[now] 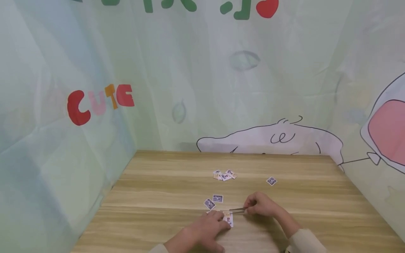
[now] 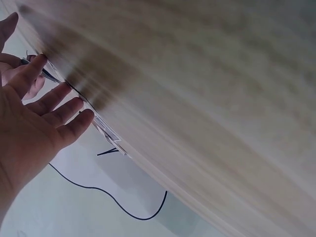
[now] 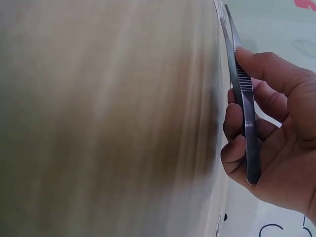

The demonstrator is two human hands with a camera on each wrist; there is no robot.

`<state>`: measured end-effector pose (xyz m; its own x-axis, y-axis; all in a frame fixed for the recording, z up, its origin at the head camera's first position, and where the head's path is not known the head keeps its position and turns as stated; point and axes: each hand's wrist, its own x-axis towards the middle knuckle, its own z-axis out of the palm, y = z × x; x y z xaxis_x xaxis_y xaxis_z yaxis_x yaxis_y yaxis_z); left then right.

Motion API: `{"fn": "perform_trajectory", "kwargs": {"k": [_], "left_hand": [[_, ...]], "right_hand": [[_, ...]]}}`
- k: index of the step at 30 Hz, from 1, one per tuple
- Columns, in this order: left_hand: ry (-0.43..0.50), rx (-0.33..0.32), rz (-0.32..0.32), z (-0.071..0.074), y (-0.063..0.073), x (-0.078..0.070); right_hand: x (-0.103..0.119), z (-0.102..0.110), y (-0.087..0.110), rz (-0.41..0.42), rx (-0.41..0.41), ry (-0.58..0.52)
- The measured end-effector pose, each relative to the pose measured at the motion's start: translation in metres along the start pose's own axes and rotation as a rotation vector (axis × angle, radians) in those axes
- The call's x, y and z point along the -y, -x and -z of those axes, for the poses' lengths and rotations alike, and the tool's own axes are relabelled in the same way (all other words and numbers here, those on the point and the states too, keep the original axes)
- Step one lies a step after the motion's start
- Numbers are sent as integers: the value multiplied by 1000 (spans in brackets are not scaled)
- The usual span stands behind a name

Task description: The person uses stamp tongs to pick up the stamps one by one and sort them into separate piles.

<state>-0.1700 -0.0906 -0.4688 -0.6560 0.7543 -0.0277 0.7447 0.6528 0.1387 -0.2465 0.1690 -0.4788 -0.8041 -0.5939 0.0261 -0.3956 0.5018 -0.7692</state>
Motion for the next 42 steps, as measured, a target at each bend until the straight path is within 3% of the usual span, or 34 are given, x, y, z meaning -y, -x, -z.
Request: {"fn": "perform_trajectory", "kwargs": {"k": [12, 42], "left_hand": [[23, -7, -7, 3, 1, 0], [12, -28, -16, 5, 2, 0]], "right_hand": [[-4, 8, -1, 11, 95, 3], [-4, 3, 3, 41, 84, -7]]}}
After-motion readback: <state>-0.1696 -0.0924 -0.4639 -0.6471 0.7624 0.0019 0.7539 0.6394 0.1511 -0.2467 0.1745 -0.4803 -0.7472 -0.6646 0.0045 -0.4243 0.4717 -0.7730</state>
